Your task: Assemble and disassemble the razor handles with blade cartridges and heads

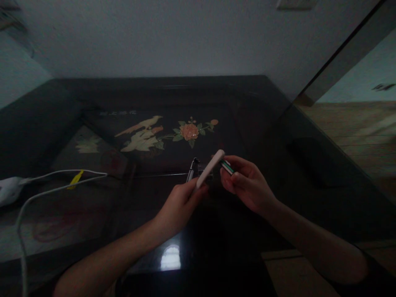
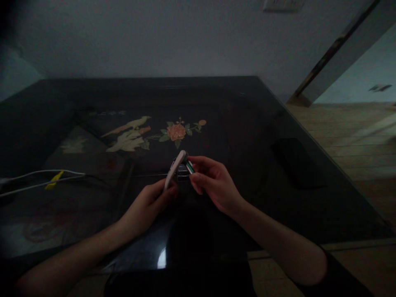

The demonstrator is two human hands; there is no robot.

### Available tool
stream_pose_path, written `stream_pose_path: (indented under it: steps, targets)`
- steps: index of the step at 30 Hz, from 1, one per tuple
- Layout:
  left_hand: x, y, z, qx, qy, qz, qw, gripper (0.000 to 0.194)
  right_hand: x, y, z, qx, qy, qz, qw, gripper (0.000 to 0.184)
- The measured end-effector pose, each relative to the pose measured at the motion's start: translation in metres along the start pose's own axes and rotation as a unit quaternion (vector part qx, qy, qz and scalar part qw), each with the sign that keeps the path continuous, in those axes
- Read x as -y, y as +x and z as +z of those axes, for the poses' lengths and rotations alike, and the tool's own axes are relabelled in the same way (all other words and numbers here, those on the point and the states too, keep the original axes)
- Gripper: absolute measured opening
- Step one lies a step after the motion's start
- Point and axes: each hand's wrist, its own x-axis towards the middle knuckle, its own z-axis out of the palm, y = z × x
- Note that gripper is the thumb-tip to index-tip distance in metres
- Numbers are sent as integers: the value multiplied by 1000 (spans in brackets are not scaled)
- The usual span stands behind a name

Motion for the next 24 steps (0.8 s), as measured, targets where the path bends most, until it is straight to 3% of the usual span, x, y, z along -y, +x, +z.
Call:
stream_pose_path:
  steps: [3,9,15,21,24]
  targets:
    - [2,-1,2,1,6,-4,1000,25,0,0,0,-4,2,1,1000,32]
    - [4,-5,7,88,-6,-10,996,25,5,-1,2,-15,-4,29,999,32]
    - [0,0,1,22,-11,-4,1000,25,-2,0,-3,-17,-3,1,1000,33]
    - [-1,-6,4,140,-41,-10,989,26,3,0,-1,-12,14,21,1000,37]
    - [-1,-4,2,114,-43,-5,993,27,2,-1,-1,-4,23,19,1000,35]
